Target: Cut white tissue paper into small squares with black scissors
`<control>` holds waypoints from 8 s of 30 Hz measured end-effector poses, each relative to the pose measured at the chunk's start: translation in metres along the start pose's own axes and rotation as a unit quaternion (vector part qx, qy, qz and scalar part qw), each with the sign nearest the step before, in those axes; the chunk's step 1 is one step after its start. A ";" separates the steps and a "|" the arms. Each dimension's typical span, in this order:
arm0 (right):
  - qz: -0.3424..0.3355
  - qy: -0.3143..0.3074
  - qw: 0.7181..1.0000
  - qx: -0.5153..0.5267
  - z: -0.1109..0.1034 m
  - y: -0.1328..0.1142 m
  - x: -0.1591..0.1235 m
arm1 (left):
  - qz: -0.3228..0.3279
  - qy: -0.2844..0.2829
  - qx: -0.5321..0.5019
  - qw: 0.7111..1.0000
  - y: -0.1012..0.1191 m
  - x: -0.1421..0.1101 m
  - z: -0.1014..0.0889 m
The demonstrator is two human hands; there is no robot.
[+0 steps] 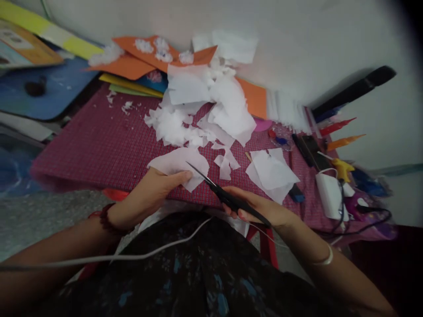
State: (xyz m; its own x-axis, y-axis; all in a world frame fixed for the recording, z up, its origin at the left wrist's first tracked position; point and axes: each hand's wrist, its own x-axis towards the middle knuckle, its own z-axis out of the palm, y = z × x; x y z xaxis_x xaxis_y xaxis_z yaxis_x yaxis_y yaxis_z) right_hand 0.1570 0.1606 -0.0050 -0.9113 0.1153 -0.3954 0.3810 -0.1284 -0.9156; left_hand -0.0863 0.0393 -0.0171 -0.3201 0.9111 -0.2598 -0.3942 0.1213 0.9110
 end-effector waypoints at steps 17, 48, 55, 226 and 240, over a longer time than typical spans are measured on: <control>-0.173 0.074 0.977 -0.103 -0.046 -0.030 0.050 | 0.089 0.056 0.087 0.991 0.051 0.083 0.005; -0.106 0.208 0.971 -0.052 -0.066 -0.012 0.065 | 0.005 0.017 -0.110 0.994 0.057 0.131 -0.001; -0.149 0.123 0.977 -0.089 -0.071 -0.015 0.061 | 0.108 -0.006 -0.045 0.993 0.058 0.127 -0.008; -0.399 0.196 0.879 0.174 -0.118 -0.003 0.030 | -0.023 0.079 -0.099 0.992 0.029 0.090 0.022; -0.224 0.218 0.950 -0.028 -0.087 0.009 0.044 | 0.103 -0.016 0.318 0.942 0.013 0.014 -0.054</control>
State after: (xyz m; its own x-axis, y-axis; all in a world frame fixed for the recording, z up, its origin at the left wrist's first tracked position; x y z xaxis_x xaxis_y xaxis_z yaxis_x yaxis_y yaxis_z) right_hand 0.1338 0.2502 -0.0368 -0.8371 0.5445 0.0526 -0.0099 0.0811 -0.9967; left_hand -0.1419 0.0321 -0.0259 -0.3033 0.9513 -0.0555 0.2738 0.1428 0.9511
